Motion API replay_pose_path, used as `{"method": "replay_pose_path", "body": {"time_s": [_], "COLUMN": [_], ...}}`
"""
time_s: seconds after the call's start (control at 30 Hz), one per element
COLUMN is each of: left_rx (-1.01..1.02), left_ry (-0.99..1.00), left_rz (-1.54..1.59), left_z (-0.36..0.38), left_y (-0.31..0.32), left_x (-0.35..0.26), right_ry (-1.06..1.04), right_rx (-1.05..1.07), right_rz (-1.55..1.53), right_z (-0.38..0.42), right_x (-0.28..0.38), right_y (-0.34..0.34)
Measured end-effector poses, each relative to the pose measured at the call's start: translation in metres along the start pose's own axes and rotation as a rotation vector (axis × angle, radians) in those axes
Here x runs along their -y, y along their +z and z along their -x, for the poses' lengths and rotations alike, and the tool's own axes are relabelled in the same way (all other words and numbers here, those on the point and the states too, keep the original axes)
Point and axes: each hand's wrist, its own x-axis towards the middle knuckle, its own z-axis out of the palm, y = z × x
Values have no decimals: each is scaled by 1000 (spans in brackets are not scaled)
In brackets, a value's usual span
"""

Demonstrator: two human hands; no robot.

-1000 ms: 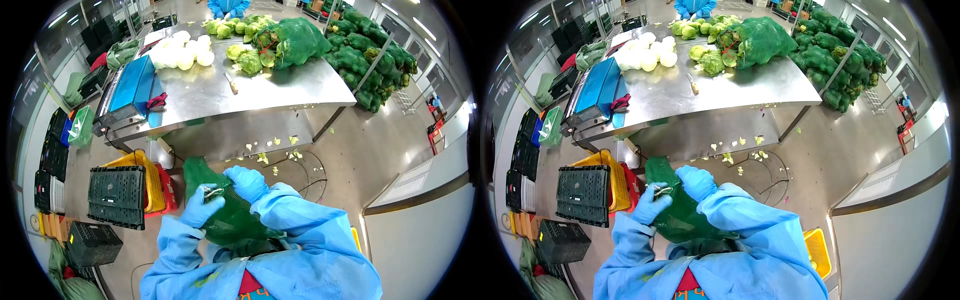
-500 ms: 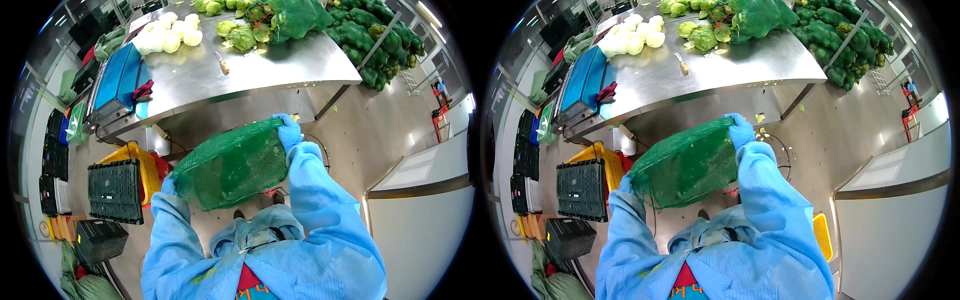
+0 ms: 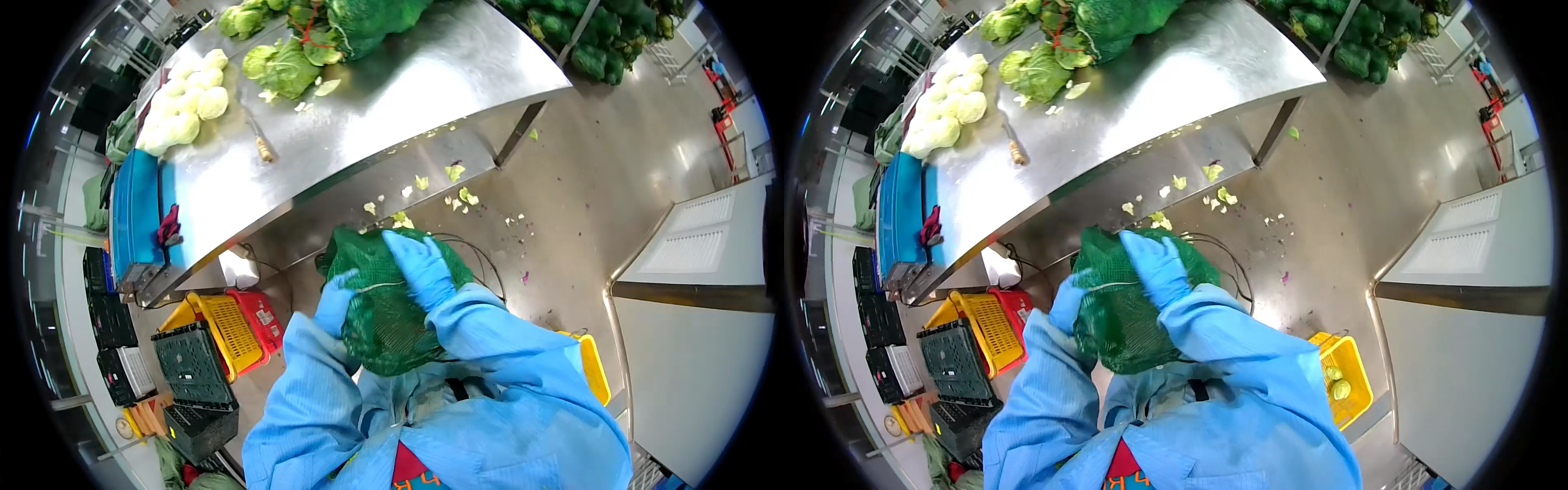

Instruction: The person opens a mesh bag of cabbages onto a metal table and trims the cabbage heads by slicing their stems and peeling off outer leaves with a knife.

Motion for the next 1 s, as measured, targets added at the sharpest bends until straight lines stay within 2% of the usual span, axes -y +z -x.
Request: {"method": "replay_pose_path", "body": {"time_s": [0.07, 0.13, 0.17, 0.2, 0.27, 0.3, 0.33, 0.37, 0.4, 0.43, 0.47, 0.5, 0.53, 0.57, 0.6, 0.63, 0.67, 0.73, 0.77, 0.8, 0.83, 0.87, 0.9, 0.93, 0.97, 1.0], "left_rx": [39, 10, 2, 29, 2, 102, 200, 293, 400, 557, 586, 641, 623, 721, 821, 719, 615, 398, 289, 284, 277, 89, -122, -138, -205, -189], "left_ry": [-99, -291, -377, -314, -201, -172, -129, -75, -206, -268, -234, -346, -400, -407, -414, -426, -437, -453, -458, -426, -399, -475, -538, -397, -362, -324], "left_rz": [-154, -180, -194, -340, -738, -859, -979, -1090, -665, -724, -521, -482, 8, 26, 39, 16, -6, -49, -66, -241, -417, -476, 91, 76, 281, 215], "left_z": [35, 42, 45, 37, 20, 21, 22, 23, 23, 30, 39, 48, 59, 69, 73, 73, 71, 69, 69, 54, 38, 44, 35, 27, 6, -5], "left_y": [31, 25, 19, 0, -74, -66, -57, -49, -37, 13, 38, 68, 72, 71, 69, 80, 89, 109, 116, 94, 73, 89, 74, 65, 40, 37], "left_x": [-23, -8, -3, 27, 124, 134, 144, 155, 187, 153, 155, 123, 148, 194, 227, 214, 199, 139, 115, 165, 212, 146, 177, 170, 212, 192], "right_ry": [125, 366, 383, 401, 383, 323, 205, 326, 444, 495, 537, 434, 519, 606, 756, 233, -134, -132, 67, 253, 451, 638, 578, 680, 729, 778], "right_rx": [-8, 158, 251, 343, 664, 881, 930, 883, 838, 596, 358, 117, 155, 193, 556, 649, 765, 990, 949, 889, 748, 513, 300, 261, 385, 501], "right_rz": [-47, -284, -487, -686, -727, -667, -657, -696, -731, -763, -785, -857, -1192, -1527, -1723, -1527, -1444, -1173, -873, -563, -416, -326, -325, -526, -464, -401], "right_z": [24, 64, 78, 90, 94, 100, 98, 93, 83, 80, 77, 67, 53, 39, 27, 23, 27, 52, 43, 36, 46, 61, 92, 95, 87, 76], "right_x": [-50, -88, -108, -122, -109, -111, -113, -112, -110, -112, -115, -117, -98, -71, -50, -38, -28, -13, -15, -26, -51, -72, -125, -145, -158, -163], "right_y": [17, 24, 36, 45, 15, 14, 3, -9, -20, -17, -12, -2, -6, -20, -36, -26, -10, 41, 27, 9, 27, 20, 49, 26, -2, -20]}}
